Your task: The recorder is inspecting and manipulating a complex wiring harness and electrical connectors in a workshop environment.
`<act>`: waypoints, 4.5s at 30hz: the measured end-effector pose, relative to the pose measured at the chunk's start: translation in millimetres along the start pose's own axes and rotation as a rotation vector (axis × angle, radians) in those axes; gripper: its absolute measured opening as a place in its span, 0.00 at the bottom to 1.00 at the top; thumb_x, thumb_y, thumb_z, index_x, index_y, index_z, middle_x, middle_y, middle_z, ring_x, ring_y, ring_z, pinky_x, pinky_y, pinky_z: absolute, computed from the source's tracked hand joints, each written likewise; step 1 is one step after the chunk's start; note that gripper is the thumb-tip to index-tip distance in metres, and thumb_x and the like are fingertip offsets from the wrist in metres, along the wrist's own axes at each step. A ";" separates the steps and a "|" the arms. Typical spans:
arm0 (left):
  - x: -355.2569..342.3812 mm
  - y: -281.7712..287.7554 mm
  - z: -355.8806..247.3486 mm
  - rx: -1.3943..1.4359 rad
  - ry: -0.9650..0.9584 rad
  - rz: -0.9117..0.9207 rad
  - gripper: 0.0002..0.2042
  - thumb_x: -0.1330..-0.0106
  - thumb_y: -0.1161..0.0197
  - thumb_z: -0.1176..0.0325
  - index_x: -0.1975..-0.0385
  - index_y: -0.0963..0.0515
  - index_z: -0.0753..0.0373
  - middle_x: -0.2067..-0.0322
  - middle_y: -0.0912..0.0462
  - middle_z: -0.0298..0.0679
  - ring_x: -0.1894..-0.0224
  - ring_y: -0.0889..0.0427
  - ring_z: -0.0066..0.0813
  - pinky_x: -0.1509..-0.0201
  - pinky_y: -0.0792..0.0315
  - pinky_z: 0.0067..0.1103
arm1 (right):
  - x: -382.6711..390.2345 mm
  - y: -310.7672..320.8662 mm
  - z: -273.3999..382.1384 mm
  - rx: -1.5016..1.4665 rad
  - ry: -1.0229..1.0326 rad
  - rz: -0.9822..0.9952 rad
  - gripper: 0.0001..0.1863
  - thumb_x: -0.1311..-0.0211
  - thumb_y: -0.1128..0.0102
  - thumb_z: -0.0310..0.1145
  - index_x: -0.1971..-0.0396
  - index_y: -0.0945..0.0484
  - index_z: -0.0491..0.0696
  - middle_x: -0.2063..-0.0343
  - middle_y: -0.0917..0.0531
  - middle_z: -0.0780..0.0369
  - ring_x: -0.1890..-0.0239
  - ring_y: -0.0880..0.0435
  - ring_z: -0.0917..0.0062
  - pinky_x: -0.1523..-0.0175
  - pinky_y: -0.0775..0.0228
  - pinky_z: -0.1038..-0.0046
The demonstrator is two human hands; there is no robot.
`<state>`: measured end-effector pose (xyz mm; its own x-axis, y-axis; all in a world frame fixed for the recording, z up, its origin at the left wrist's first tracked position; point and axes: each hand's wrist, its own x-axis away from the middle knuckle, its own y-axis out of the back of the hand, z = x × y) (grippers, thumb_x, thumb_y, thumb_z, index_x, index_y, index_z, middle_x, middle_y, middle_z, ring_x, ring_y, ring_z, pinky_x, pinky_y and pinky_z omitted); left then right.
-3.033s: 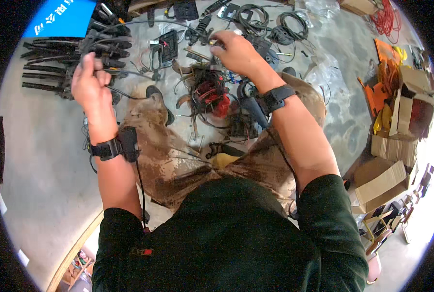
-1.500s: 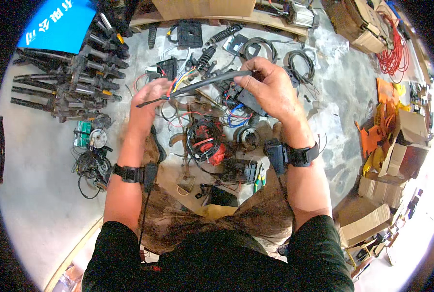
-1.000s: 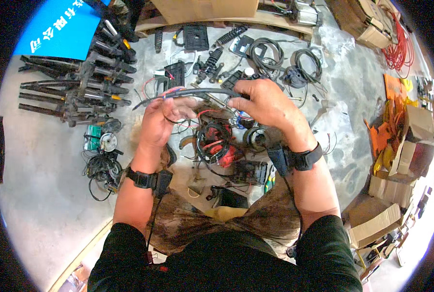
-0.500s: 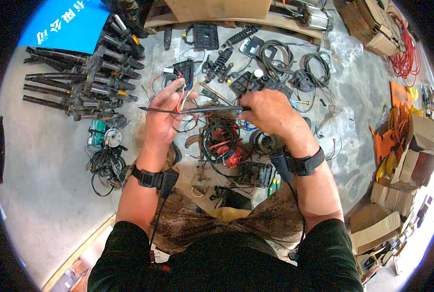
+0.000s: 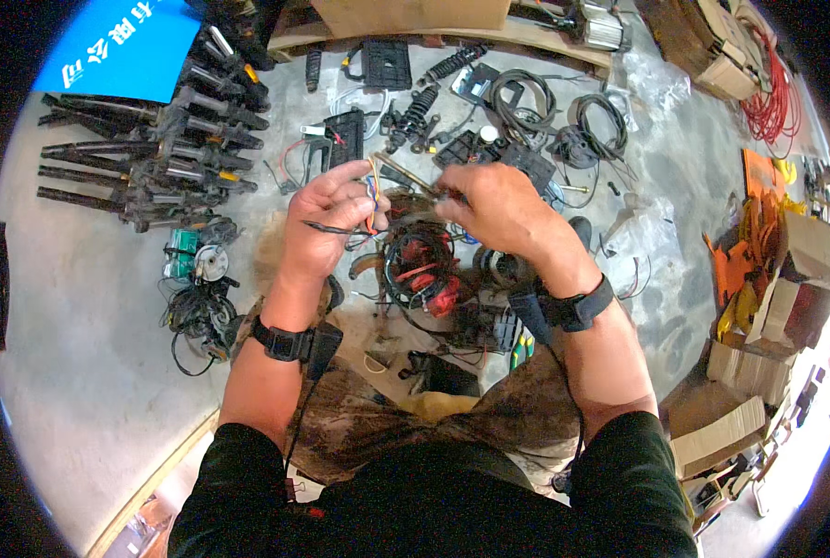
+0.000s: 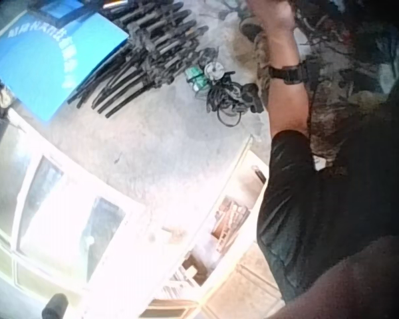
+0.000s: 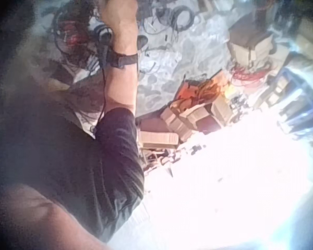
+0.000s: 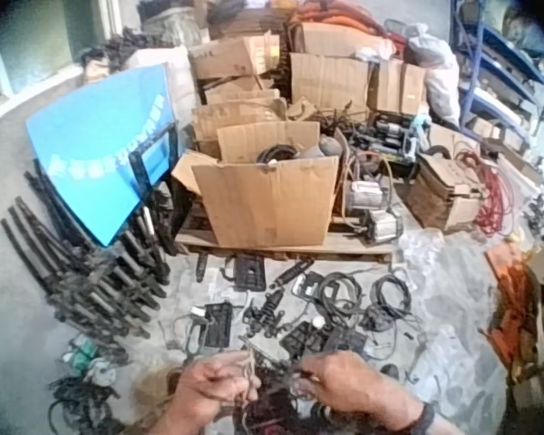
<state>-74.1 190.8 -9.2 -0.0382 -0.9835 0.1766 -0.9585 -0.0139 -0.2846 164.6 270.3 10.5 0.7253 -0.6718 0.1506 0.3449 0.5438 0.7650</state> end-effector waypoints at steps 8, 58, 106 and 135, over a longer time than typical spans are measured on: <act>4.4 -10.2 -4.0 -0.085 0.088 0.064 0.26 0.42 0.34 0.76 0.42 0.30 0.74 0.69 0.15 0.44 0.73 0.20 0.25 0.68 0.26 0.19 | -3.5 8.4 31.3 -0.548 -0.039 -0.263 0.14 0.42 0.35 0.28 0.55 0.19 0.45 0.72 0.21 0.62 0.72 0.22 0.75 0.63 0.28 0.73; 4.7 -21.2 -7.7 -0.773 -0.275 0.092 0.06 0.43 0.31 0.74 0.67 0.20 0.66 0.73 0.21 0.40 0.71 0.21 0.31 0.64 0.28 0.23 | -5.4 -3.6 24.7 -0.818 -0.206 0.095 0.12 0.31 0.43 0.36 0.69 0.22 0.43 0.78 0.22 0.69 0.77 0.26 0.88 0.70 0.31 0.83; 1.9 -13.9 -7.9 -0.721 -0.398 0.058 0.06 0.46 0.32 0.76 0.70 0.20 0.64 0.74 0.21 0.40 0.71 0.21 0.37 0.66 0.29 0.26 | -6.9 -13.0 16.3 -0.665 0.131 0.086 0.08 0.37 0.36 0.32 0.68 0.19 0.43 0.74 0.17 0.66 0.73 0.21 0.81 0.67 0.30 0.75; 0.5 -13.0 -8.8 -0.740 -0.304 0.067 0.04 0.41 0.33 0.75 0.70 0.20 0.66 0.72 0.19 0.38 0.69 0.21 0.27 0.63 0.28 0.22 | -6.0 -7.7 18.5 -0.735 -0.117 0.019 0.18 0.28 0.47 0.44 0.69 0.23 0.42 0.76 0.21 0.67 0.74 0.25 0.84 0.69 0.31 0.78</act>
<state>-64.1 192.1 2.9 -0.1259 -0.9855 -0.1138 -0.8996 0.0651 0.4319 146.6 260.9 15.3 0.6810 -0.6857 0.2570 0.6723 0.7246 0.1517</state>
